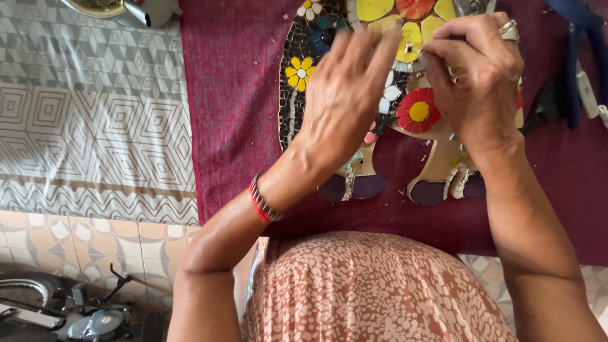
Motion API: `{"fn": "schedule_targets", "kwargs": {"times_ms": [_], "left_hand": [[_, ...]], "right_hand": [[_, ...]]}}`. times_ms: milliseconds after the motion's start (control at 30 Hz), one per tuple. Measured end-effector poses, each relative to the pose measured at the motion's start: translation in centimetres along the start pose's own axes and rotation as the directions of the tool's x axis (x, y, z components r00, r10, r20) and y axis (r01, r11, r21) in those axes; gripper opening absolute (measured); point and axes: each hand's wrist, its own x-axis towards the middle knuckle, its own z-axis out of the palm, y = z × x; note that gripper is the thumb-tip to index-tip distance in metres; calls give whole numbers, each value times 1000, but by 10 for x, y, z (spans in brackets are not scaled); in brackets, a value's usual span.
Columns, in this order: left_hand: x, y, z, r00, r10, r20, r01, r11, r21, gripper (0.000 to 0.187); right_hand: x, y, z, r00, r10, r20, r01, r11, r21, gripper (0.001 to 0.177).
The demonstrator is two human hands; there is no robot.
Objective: A person is creating a mosaic art piece by cutting and gluing small colorful tiles onto an elephant-shaped wooden base.
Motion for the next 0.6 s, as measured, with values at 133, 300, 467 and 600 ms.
{"fn": "schedule_targets", "kwargs": {"times_ms": [133,300,467,600], "left_hand": [[35,-10,29,996,-34,-77,37,998,41,36],[49,-13,57,981,-178,76,181,983,-41,23],[49,-11,57,998,-57,-3,57,989,133,25],[43,-8,48,1000,-22,-20,23,999,47,27]], "right_hand": [[-2,0,0,1000,8,-2,-8,999,42,18],[-2,-2,-5,998,56,-5,-55,996,68,16],[0,-1,-12,996,83,-29,-78,987,138,23],[1,-2,-17,998,42,-38,-38,992,121,11]]}}
